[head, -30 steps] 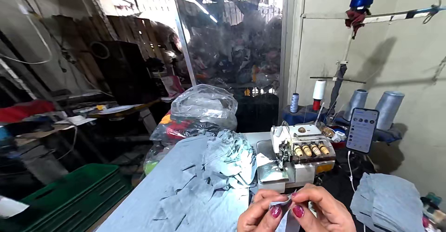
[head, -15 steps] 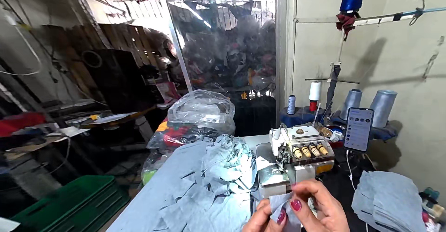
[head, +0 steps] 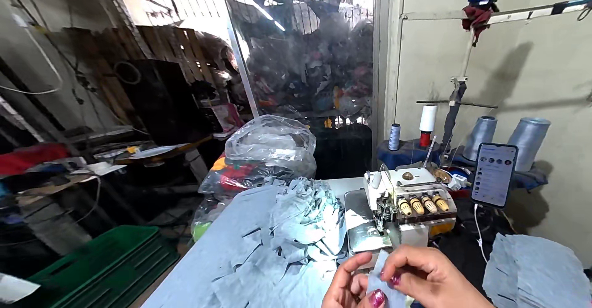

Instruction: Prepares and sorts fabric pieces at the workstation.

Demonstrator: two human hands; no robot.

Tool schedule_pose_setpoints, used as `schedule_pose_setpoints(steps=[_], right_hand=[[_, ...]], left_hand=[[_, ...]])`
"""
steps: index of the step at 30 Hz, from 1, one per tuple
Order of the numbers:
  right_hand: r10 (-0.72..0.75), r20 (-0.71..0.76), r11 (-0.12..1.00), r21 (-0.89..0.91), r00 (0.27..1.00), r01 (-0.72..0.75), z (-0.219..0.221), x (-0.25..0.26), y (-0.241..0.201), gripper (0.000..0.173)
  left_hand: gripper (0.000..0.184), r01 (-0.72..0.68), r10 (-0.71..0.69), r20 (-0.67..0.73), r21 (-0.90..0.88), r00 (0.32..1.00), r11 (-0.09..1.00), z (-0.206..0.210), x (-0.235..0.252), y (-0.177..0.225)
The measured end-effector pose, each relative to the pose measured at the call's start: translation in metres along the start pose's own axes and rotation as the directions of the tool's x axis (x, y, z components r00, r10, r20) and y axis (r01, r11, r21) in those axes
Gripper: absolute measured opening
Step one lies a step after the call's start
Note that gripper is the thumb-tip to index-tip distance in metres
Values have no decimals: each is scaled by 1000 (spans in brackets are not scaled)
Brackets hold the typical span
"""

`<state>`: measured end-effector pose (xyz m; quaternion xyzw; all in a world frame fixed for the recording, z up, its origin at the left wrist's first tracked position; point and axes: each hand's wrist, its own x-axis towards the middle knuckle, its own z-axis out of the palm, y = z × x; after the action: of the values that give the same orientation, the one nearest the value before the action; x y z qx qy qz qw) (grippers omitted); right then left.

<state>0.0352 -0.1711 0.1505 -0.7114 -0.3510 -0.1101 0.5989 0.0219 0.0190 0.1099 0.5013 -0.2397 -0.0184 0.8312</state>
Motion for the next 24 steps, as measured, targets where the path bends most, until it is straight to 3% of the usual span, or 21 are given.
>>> schedule_pose_setpoints(steps=[2, 5, 7, 9, 13, 20, 24], right_hand=[[-24, -168, 998, -57, 986, 14, -7, -1, 21, 20], [156, -407, 964, -136, 900, -228, -15, -11, 66, 29], [351, -464, 885, -119, 813, -449, -10, -17, 92, 29], [473, -497, 824, -43, 728, -565, -1, -17, 107, 29], [497, -586, 796, 14, 640, -605, 10, -3, 117, 27], [411, -694, 843, 41, 592, -537, 18, 9, 129, 18], [344, -737, 873, 21, 582, -488, 21, 9, 135, 21]], left_hand=[[48, 165, -165, 52, 6, 985, 986, -11, 4, -11], [34, 344, -335, -124, 55, 934, 937, -32, 19, -32], [33, 335, -275, -249, 243, 929, 911, -50, 39, -40], [32, 302, -182, -289, 451, 940, 840, -69, 59, -48], [25, 309, -143, -311, 590, 940, 746, -91, 93, -59], [28, 338, -208, -342, 384, 916, 859, -98, 100, -61], [30, 341, -215, -374, 313, 902, 886, -97, 97, -64]])
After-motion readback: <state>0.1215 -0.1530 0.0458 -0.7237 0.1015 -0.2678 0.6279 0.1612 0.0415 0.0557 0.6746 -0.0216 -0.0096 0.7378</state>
